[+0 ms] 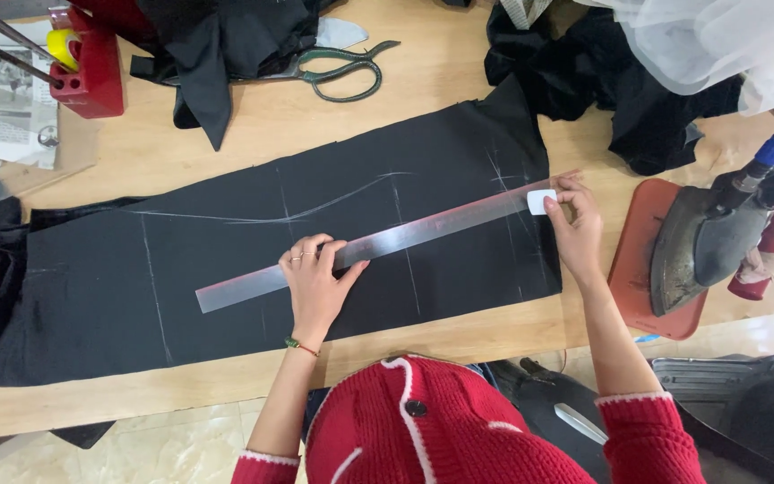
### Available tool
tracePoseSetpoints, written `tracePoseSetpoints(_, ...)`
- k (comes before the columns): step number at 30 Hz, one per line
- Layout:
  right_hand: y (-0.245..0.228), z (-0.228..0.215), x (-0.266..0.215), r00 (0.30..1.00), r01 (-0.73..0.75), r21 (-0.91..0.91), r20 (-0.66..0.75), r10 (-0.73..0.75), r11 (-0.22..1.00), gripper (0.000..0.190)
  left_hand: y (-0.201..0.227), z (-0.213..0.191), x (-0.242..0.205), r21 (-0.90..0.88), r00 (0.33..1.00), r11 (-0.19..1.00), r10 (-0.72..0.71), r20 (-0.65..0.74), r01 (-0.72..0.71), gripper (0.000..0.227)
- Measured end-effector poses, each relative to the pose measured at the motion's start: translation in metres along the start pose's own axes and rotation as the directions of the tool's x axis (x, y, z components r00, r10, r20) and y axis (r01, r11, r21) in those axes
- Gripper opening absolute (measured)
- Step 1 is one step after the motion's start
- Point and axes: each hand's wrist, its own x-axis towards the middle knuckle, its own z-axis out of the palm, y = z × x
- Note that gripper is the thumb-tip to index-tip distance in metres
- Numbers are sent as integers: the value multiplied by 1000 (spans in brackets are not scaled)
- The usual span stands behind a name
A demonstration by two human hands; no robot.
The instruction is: The person marks a black fabric piece on a wooden table using a ruler and chalk. They draw straight and curved lines, then use a curved paper pattern to trace additional shapes onto the fabric.
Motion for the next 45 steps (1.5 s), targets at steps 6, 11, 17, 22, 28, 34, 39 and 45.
tracePoseSetpoints(6, -2, 0, 0, 1000, -23, 2, -1, 23, 1000, 18, 1, -2, 0, 0, 1000, 1000, -9, 1, 9, 41)
tracePoseSetpoints(11, -6, 0, 0, 1000, -7, 7, 0, 7, 1000, 17, 0, 2, -2, 4, 1000, 1000, -11, 22, 10, 43)
tracePoseSetpoints(17, -30, 14, 9, 989, 132, -99, 75, -125, 986, 10, 54, 28, 1, -34, 973, 980, 199, 119, -196, 58)
tracePoseSetpoints(22, -105, 67, 22, 902, 305, -80, 343, -261, 949, 7, 107, 42, 8, -42, 899, 946, 318, 301, -320, 74)
tracePoseSetpoints(28, -130, 121, 34, 567, 724, 85, 491, -661, 684, 16, 92, 72, 6, 62, 898, 915, 375, 231, -398, 85)
tracePoseSetpoints(34, -114, 121, 39, 443, 847, 36, 505, -740, 531, 21, 94, 68, 6, 70, 890, 901, 405, 211, -427, 88)
tracePoseSetpoints(39, -68, 54, 73, 373, 927, -222, 622, -689, 302, 17, 96, 67, 7, 115, 885, 899, 383, 264, -423, 89)
tracePoseSetpoints(45, -67, -8, 91, 526, 846, -454, 632, -569, 277, 23, 114, 57, 17, 161, 889, 898, 352, 294, -409, 87)
